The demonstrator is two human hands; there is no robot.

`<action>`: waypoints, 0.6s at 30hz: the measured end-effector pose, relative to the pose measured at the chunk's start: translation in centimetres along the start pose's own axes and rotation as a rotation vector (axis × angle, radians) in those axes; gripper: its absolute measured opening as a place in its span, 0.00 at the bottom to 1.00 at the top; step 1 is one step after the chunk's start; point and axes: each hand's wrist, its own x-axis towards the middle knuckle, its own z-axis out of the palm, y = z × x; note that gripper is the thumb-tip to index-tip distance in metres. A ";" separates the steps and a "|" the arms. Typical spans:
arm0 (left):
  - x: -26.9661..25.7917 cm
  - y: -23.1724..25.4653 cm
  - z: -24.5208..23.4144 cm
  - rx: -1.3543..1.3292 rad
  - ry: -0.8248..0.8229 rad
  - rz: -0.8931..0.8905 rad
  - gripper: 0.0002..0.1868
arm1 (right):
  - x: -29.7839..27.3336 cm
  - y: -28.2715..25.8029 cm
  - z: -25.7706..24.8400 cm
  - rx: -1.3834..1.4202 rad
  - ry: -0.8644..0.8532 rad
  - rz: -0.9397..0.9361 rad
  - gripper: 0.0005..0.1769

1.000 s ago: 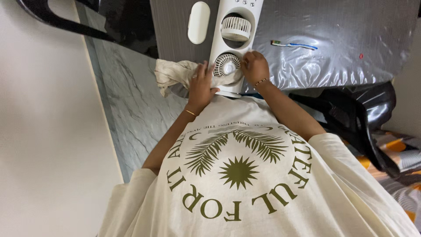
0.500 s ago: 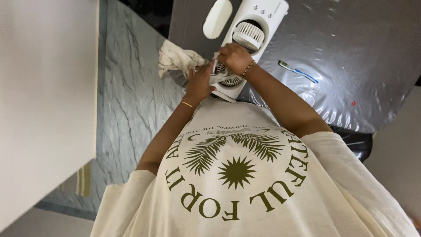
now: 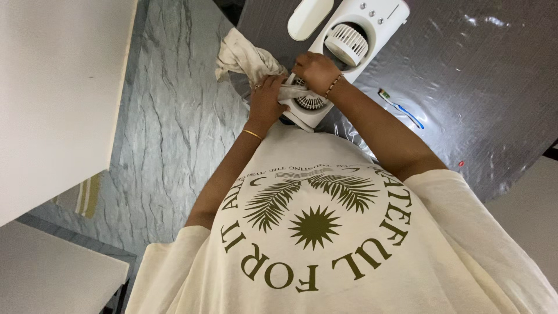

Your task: The person wipes the exterior and interior grilles of a white dual-fan appliance with a cloth. They open the top lid to wipe the inside, then close it and continue wiping the front grilles and sides.

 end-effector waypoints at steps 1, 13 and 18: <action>0.0 0.0 0.1 0.007 0.006 0.004 0.49 | 0.3 0.0 0.1 -0.028 -0.042 -0.018 0.09; 0.1 0.8 -0.3 0.012 0.010 0.011 0.43 | -6.8 -0.6 -3.0 0.044 -0.095 0.591 0.06; 0.1 0.8 -0.2 0.090 -0.055 0.152 0.30 | -4.4 -0.8 -1.2 -0.035 -0.041 0.443 0.15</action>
